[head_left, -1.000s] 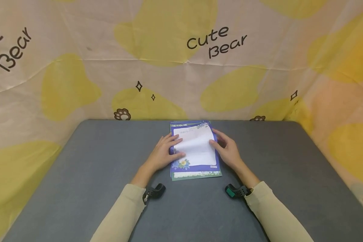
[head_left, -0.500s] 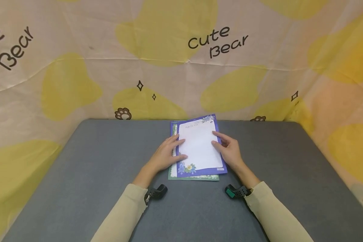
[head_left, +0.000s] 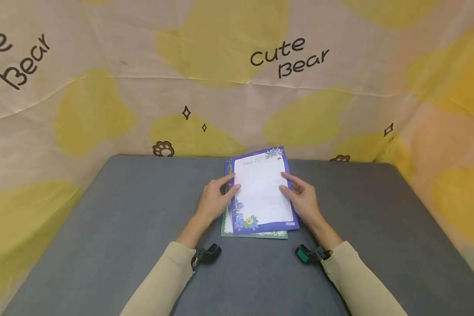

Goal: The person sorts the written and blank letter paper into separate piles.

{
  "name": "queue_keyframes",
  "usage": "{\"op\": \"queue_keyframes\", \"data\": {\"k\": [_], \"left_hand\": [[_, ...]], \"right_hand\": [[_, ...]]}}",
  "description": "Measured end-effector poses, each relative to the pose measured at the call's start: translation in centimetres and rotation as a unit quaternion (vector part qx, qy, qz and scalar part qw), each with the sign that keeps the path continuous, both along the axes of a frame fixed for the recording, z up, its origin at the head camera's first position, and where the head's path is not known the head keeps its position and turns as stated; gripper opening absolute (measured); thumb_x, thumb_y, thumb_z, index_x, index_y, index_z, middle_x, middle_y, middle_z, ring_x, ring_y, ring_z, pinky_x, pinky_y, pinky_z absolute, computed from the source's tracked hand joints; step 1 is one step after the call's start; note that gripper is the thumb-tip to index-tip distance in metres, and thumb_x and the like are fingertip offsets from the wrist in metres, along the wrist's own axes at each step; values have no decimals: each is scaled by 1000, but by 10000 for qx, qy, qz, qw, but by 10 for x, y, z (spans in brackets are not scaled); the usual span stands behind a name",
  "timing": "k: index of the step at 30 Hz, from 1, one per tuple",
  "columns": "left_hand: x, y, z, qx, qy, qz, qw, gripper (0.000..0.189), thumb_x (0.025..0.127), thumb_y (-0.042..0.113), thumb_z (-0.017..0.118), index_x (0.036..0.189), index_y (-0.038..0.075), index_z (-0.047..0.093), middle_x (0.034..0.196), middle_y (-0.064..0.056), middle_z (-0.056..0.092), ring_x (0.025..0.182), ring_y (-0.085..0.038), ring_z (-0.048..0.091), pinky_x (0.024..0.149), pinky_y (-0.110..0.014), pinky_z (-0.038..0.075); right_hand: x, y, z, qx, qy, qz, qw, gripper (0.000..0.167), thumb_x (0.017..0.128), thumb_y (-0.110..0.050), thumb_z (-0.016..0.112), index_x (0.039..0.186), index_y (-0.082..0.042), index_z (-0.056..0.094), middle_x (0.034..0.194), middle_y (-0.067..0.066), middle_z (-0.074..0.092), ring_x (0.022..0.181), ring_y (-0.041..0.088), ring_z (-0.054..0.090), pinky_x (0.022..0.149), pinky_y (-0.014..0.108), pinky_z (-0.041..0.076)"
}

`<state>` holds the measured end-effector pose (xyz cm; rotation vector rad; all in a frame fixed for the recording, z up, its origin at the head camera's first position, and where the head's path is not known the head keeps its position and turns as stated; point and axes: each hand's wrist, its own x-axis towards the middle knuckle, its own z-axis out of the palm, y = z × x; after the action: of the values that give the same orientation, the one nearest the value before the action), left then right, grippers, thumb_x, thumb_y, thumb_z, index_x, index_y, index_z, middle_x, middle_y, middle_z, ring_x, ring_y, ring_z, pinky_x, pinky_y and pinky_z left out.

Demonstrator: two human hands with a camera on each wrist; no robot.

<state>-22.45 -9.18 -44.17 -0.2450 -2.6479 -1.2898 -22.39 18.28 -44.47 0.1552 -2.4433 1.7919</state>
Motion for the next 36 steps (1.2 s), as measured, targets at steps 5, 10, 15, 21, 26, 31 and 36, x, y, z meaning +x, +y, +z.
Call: {"op": "queue_keyframes", "data": {"k": [5, 10, 15, 21, 26, 31, 36], "left_hand": [[1, 4, 4, 914, -67, -59, 9958, 40, 91, 23, 76, 130, 16, 70, 108, -10, 72, 89, -20, 65, 73, -29, 50], [3, 9, 12, 1240, 37, -212, 9920, 35, 88, 11, 77, 123, 12, 73, 115, -10, 70, 84, -18, 65, 70, -21, 52], [4, 24, 21, 1292, 7, -223, 9914, 38, 87, 5, 76, 125, 8, 72, 128, -12, 67, 86, -20, 66, 73, -23, 56], [-1, 50, 27, 1165, -200, -330, 9924, 41, 88, 5, 76, 128, 6, 70, 134, -14, 64, 88, -20, 67, 69, -23, 57], [-3, 72, 31, 1067, -468, -555, 9916, 43, 89, 6, 75, 131, 5, 67, 140, -15, 60, 91, -20, 66, 68, -21, 55], [-6, 93, 31, 784, -694, -651, 9924, 45, 90, 7, 75, 134, 5, 65, 142, -14, 58, 90, -16, 65, 70, -19, 55], [-12, 114, 29, 550, -758, -702, 9931, 42, 92, 10, 72, 133, 4, 66, 140, -14, 60, 83, -11, 60, 70, -18, 51]], "right_hand": [[1, 1, 0, -86, 84, -66, 9999, 45, 98, -23, 69, 141, -16, 61, 150, 6, 57, 141, 22, 53, 105, 18, 47], [3, 2, 7, 115, 72, -363, 9992, 42, 97, -21, 70, 138, -15, 64, 150, 9, 57, 141, 27, 53, 110, 36, 48], [7, 7, 23, 668, -127, -687, 9953, 43, 96, -22, 70, 137, -13, 64, 150, 14, 56, 141, 33, 51, 113, 48, 46], [8, 25, 35, 1004, -302, -1099, 9884, 44, 100, -25, 64, 142, -16, 60, 153, 15, 52, 143, 35, 49, 114, 51, 45], [9, 43, 44, 1172, -597, -1500, 9799, 42, 101, -27, 61, 143, -17, 60, 151, 15, 54, 138, 36, 53, 112, 53, 47], [10, 65, 52, 1487, -696, -1380, 9767, 46, 101, -31, 61, 142, -12, 59, 147, 23, 55, 133, 43, 56, 107, 56, 49], [11, 92, 56, 1949, -650, -1040, 9731, 47, 103, -33, 57, 141, -7, 59, 146, 27, 54, 135, 46, 51, 106, 58, 49]]}}
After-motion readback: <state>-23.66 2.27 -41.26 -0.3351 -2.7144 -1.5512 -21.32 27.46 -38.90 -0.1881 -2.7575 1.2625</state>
